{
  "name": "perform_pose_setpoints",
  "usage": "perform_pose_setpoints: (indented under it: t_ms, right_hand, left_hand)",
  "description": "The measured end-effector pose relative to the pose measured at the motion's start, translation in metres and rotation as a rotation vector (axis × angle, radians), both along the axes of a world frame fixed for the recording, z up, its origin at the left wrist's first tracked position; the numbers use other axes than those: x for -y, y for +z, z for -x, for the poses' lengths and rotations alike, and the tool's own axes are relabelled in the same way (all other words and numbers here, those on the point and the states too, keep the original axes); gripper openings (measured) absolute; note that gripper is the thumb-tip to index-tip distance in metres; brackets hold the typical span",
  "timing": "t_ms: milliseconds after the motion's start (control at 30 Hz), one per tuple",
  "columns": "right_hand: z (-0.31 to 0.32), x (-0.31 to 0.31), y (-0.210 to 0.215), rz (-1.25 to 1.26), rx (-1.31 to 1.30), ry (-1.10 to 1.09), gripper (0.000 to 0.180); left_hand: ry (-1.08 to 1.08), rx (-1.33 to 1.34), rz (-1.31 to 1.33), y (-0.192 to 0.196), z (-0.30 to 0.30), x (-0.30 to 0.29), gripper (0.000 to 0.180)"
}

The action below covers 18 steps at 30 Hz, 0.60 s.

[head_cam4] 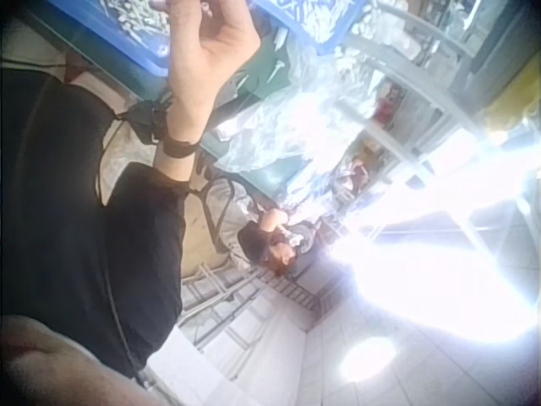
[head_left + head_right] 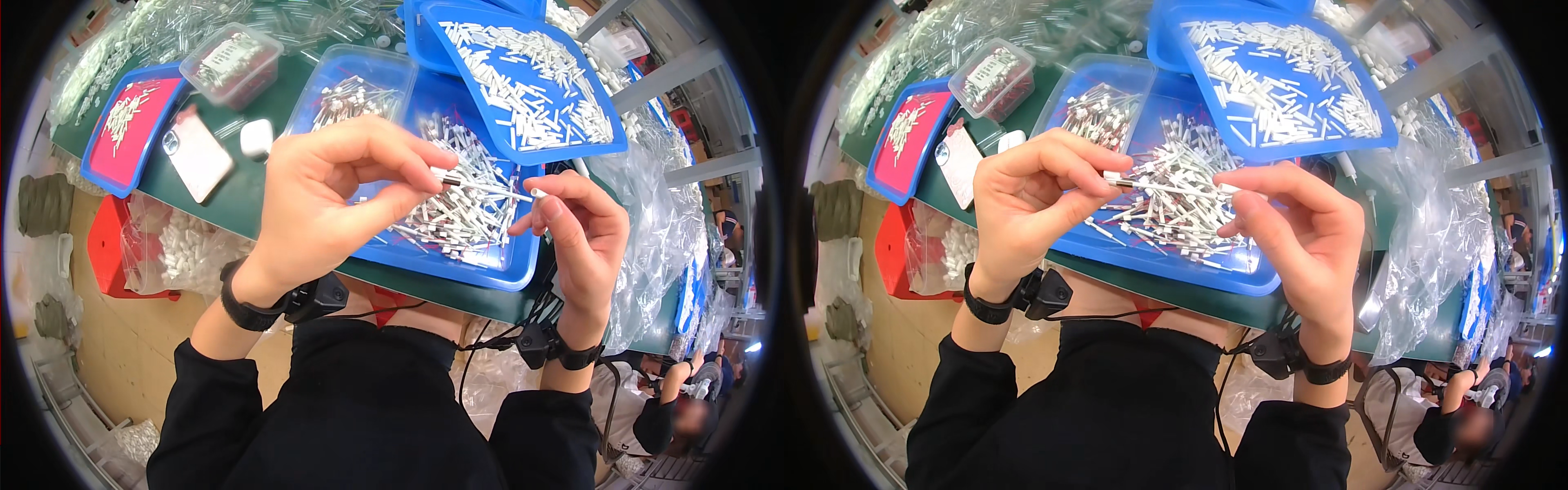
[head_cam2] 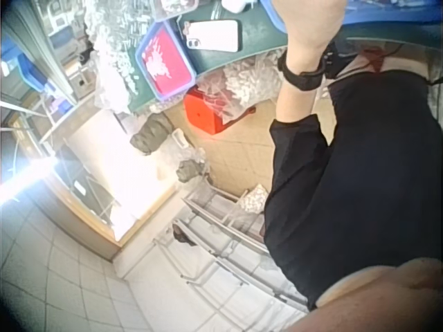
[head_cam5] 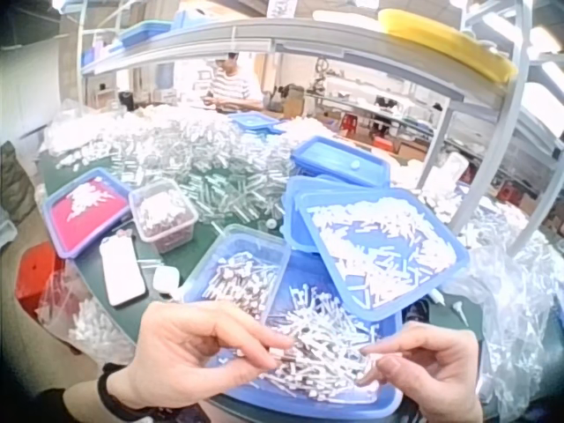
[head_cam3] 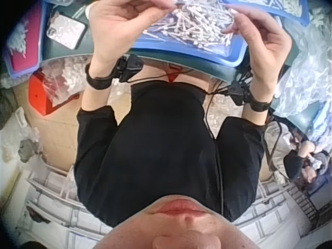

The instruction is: The person sits at a workstation and repeatedly picks small white cylindrical components from a blue tray. They insert these components into small clear plastic containers and then place the filled containers into a larger blue bin. The process is repetitive and involves handling small parts by hand.

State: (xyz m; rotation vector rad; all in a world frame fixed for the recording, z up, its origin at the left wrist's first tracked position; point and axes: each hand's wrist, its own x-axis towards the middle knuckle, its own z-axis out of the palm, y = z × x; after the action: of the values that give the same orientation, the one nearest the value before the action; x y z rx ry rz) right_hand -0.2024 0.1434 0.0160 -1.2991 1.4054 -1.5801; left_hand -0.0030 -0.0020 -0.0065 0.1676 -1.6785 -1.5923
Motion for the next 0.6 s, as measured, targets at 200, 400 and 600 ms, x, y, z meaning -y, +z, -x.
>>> perform_pose_setpoints:
  t_ms: [200, 400, 600]
  right_hand:
    - [-0.002, -0.001, 0.004, -0.083, 0.0, -0.008, 0.016]
    - [-0.002, 0.0, 0.004, -0.117, 0.069, 0.019, 0.016]
    - [-0.014, 0.006, -0.001, -0.117, -0.262, -0.039, 0.013]
  left_hand:
    - [0.054, -0.002, 0.087, -0.003, 0.0, 0.001, 0.016]
    - [0.11, 0.04, 0.268, -0.003, -0.001, 0.002, 0.016]
    - [0.178, 0.095, 0.581, -0.001, 0.003, -0.002, 0.018]
